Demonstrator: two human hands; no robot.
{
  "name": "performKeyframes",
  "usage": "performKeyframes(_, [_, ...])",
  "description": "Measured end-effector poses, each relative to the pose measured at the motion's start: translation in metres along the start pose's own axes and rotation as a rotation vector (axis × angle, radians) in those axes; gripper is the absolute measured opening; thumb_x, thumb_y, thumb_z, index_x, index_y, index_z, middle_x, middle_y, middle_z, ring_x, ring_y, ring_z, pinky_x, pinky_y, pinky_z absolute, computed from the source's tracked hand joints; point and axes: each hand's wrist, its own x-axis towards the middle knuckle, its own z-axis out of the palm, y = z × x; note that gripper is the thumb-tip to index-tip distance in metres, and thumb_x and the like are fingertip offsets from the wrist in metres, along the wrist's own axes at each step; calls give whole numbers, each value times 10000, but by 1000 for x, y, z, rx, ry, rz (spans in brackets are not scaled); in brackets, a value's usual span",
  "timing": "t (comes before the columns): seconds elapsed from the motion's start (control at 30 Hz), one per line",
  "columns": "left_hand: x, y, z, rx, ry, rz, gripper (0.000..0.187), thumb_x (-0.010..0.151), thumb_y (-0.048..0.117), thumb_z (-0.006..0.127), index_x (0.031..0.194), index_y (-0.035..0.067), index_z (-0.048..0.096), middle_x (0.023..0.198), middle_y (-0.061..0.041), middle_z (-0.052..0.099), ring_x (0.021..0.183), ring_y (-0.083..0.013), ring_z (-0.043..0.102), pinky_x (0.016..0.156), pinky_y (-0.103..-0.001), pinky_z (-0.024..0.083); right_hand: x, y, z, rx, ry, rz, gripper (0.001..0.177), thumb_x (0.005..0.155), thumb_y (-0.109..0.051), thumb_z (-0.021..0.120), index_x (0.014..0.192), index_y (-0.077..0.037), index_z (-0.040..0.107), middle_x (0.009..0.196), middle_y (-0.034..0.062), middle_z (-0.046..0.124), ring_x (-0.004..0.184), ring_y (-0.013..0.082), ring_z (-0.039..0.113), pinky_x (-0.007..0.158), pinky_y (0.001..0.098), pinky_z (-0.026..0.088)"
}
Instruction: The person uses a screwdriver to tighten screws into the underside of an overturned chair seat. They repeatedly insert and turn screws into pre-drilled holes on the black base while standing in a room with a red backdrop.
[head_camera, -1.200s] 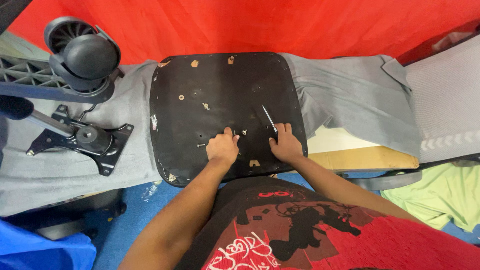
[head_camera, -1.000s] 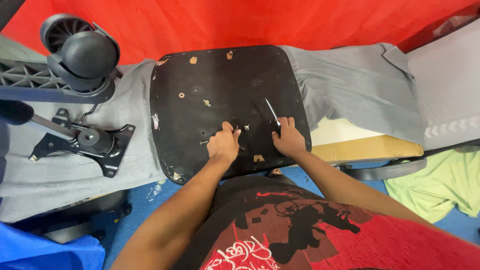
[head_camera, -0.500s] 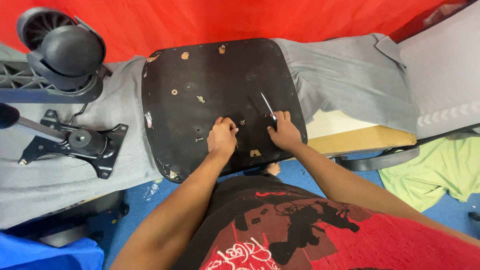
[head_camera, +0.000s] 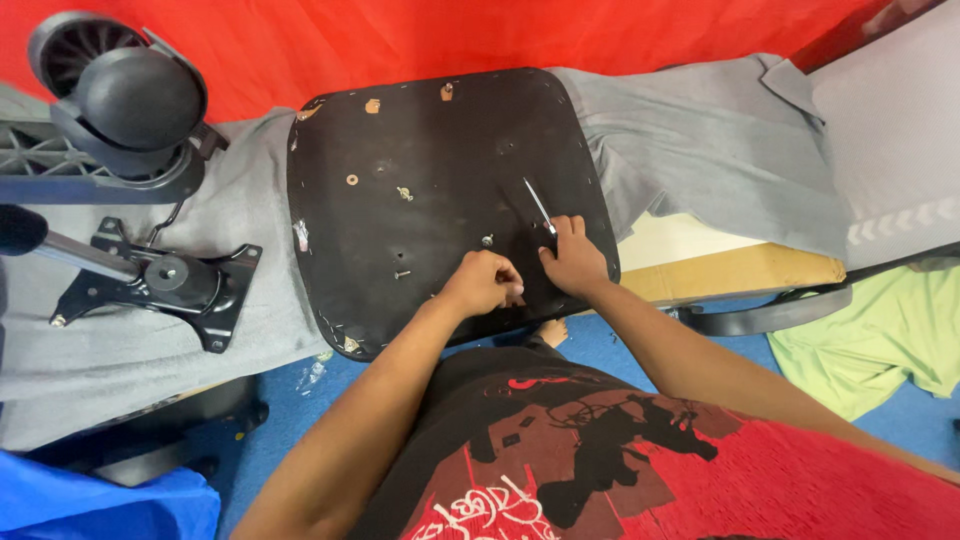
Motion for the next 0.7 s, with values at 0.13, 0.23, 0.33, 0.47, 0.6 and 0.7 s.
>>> performKeyframes(0.13, [-4, -6, 1, 99, -45, -112, 100, 869, 63, 728, 931, 6, 781, 810, -107, 787, 660, -156, 752, 644, -319, 588, -1, 2, 1, 11, -6, 15, 460, 913, -267, 666, 1315, -168, 466, 1324, 128, 470, 1055, 400, 635, 860, 533, 506])
performKeyframes(0.23, [-2, -9, 3, 102, -51, -137, 101, 869, 53, 723, 925, -10, 779, 816, -125, 794, 672, -166, 772, 668, -320, 601, -1, 3, 2, 16, 9, -4, 450, 916, -260, 669, 1311, -167, 473, 1324, 133, 470, 1061, 406, 630, 860, 532, 504])
performKeyframes(0.33, [-1, -9, 6, 144, -45, -196, 95, 869, 57, 735, 922, -10, 777, 794, -148, 785, 678, -181, 777, 685, -324, 608, -1, 4, 4, 27, 26, -20, 446, 914, -252, 672, 1308, -167, 481, 1317, 136, 476, 1066, 407, 632, 863, 529, 504])
performKeyframes(0.47, [-1, -4, 6, 169, -27, -235, 88, 870, 68, 750, 907, -9, 771, 785, -144, 775, 681, -180, 776, 698, -326, 606, -2, 5, 5, 42, 30, -16, 447, 909, -248, 671, 1307, -164, 484, 1313, 137, 481, 1053, 402, 641, 863, 529, 504])
performKeyframes(0.6, [-2, 6, 8, 188, -23, -211, 92, 861, 91, 753, 877, 4, 778, 768, -128, 778, 682, -184, 781, 711, -338, 614, -1, 5, 5, 21, 31, -21, 443, 912, -246, 676, 1303, -156, 487, 1309, 147, 478, 1056, 411, 632, 859, 531, 503])
performKeyframes(0.7, [-4, 15, 11, 314, -13, -201, 81, 798, 103, 785, 850, 42, 796, 735, -132, 769, 719, -204, 759, 752, -349, 593, 0, 3, 6, 3, 33, -24, 444, 921, -252, 674, 1313, -160, 487, 1301, 150, 484, 1053, 414, 633, 865, 530, 506])
